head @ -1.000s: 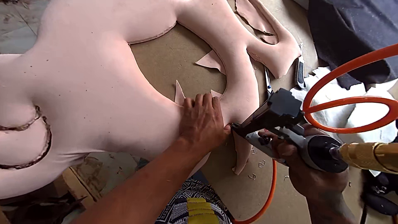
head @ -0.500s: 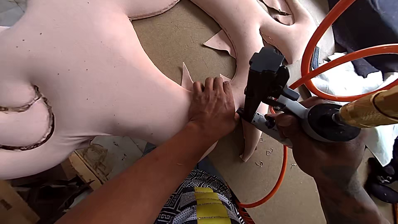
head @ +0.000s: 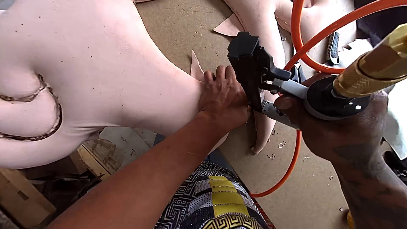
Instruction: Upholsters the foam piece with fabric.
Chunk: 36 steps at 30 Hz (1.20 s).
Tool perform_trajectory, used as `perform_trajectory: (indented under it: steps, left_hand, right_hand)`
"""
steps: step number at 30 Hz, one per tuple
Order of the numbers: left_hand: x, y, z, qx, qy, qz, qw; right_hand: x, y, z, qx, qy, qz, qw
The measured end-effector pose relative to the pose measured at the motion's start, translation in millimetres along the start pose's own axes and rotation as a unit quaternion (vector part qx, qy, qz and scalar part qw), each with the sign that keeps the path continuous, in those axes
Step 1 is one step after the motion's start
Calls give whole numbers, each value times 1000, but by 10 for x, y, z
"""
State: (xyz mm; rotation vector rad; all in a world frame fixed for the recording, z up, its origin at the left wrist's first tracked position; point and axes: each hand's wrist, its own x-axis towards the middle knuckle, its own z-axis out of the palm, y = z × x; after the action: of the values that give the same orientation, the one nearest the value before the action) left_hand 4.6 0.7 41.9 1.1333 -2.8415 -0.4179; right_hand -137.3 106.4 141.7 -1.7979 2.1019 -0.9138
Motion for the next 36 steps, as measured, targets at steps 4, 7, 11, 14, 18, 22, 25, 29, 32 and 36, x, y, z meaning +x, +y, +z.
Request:
perform_trajectory:
  steps: [4, 7, 11, 14, 18, 22, 25, 29, 32, 36]
  left_hand:
    - [-1, 2, -37, 1, -7, 5, 1000]
    - [4, 0, -31, 0, -4, 12, 1000]
    - [4, 8, -20, 7, -5, 17, 1000]
    - [8, 4, -2, 4, -7, 14, 1000]
    - [7, 5, -4, 6, -2, 16, 1000]
    - [4, 14, -14, 7, -13, 12, 1000]
    - [5, 3, -6, 3, -14, 17, 1000]
    - [-2, -1, -6, 0, -10, 24, 1000]
    - [-7, -8, -5, 1, 5, 29, 1000]
    - [-7, 1, -45, 14, 15, 27, 999]
  right_hand:
    - [-52, 134, 37, 35, 31, -19, 999]
    - [-104, 222, 33, 51, 51, -30, 997]
    - [-99, 276, 21, 63, 48, -43, 996]
    - [-83, 316, 17, 84, 39, -43, 995]
    - [-81, 357, 8, 98, 38, -50, 993]
    - [-93, 388, 13, 113, 41, -60, 991]
    - [-96, 403, 22, 124, 41, -69, 989]
    - [-82, 408, 23, 105, 46, -82, 990]
    - [-69, 381, 15, 95, 37, -73, 992]
    - [-69, 385, -86, 131, 3, -60, 990]
